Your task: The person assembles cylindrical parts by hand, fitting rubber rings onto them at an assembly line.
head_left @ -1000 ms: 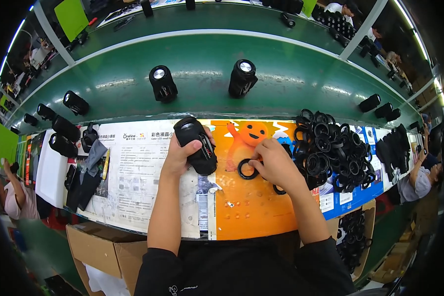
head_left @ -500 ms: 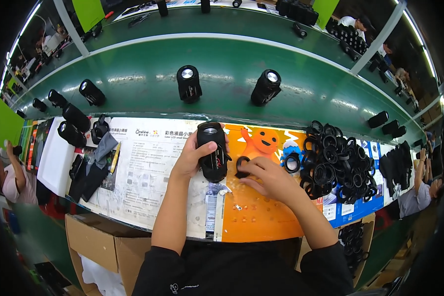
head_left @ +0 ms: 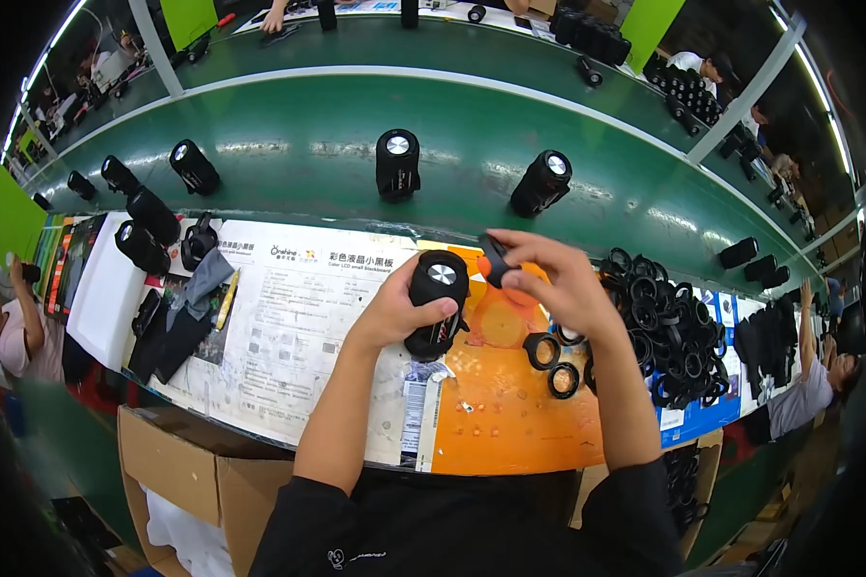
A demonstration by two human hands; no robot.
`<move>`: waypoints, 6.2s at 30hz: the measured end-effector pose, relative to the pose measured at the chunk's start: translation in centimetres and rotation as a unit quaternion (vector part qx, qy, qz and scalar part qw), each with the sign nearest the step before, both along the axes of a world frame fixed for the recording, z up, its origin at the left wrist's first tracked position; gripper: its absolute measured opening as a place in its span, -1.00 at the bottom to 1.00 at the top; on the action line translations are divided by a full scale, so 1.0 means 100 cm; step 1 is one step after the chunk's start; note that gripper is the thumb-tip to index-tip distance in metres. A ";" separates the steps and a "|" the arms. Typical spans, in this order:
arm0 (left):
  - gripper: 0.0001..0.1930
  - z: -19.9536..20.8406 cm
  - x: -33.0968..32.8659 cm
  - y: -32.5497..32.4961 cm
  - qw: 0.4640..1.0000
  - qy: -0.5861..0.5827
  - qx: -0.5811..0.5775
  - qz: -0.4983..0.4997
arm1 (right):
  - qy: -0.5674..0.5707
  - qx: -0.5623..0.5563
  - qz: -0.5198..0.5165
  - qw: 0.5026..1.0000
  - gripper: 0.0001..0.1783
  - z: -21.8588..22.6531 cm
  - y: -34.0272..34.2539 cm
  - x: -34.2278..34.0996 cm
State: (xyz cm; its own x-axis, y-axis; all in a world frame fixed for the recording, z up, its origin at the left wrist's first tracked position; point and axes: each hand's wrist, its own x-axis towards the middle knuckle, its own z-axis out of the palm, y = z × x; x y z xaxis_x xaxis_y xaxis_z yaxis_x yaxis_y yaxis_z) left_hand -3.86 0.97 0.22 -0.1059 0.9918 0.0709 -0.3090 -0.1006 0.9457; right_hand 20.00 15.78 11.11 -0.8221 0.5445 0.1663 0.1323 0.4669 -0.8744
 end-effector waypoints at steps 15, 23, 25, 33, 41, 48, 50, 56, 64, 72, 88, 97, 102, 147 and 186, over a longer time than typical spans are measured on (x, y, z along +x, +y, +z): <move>0.03 0.006 -0.001 -0.003 0.999 0.022 -0.001 -0.031 | -0.103 0.146 0.216 0.960 -0.45 0.050 -0.003 -0.051; -0.04 0.010 0.009 0.001 0.998 0.053 0.040 -0.009 | -0.114 0.245 0.213 0.939 -0.38 0.046 -0.011 -0.043; -0.06 0.012 0.010 0.002 0.998 0.043 0.041 -0.013 | -0.114 0.259 0.215 0.935 -0.37 0.046 -0.010 -0.042; -0.11 0.010 0.003 -0.003 0.998 0.055 0.004 -0.041 | -0.088 0.278 0.213 0.933 -0.61 0.060 -0.014 -0.051; -0.29 -0.008 0.006 0.000 0.993 0.121 -0.011 -0.010 | -0.161 0.197 0.193 0.948 -0.59 0.001 -0.028 -0.129; -0.32 -0.004 0.011 0.000 0.990 0.138 -0.022 -0.022 | -0.128 0.111 0.186 0.968 -0.55 -0.001 -0.026 -0.119; -0.29 -0.002 0.010 0.002 0.989 0.149 -0.014 -0.019 | -0.161 0.069 0.184 0.967 -0.56 0.002 -0.026 -0.117; -0.24 0.005 0.016 -0.004 0.988 0.146 -0.038 -0.026 | -0.162 0.105 0.179 0.965 -0.57 0.001 -0.031 -0.111; -0.13 0.008 0.017 -0.004 0.998 -0.036 0.039 0.034 | 0.123 -0.066 -0.054 0.989 -0.59 -0.021 -0.039 -0.087; -0.13 0.044 0.026 0.051 0.987 0.012 0.157 0.042 | 0.196 -0.526 -0.057 0.826 -0.36 -0.069 -0.056 -0.012; -0.22 0.052 -0.030 0.191 0.941 0.318 -0.010 0.117 | -0.101 0.422 -0.331 0.838 -0.29 -0.034 0.139 0.000; -0.33 0.049 0.019 0.071 0.975 -0.097 0.112 0.166 | 0.128 -0.132 -0.126 0.975 -0.05 -0.074 -0.030 -0.022; -0.35 0.045 0.016 0.004 0.971 -0.191 0.116 0.083 | 0.123 -0.358 0.020 0.926 -0.10 -0.071 -0.068 -0.027; -0.37 -0.010 0.002 -0.008 0.968 -0.218 0.117 0.046 | -0.041 0.098 -0.063 0.992 -0.67 -0.057 -0.053 0.023; -0.32 0.014 0.023 -0.009 0.949 -0.200 0.140 0.200 | 0.011 0.063 -0.107 0.992 -0.03 -0.092 -0.124 -0.028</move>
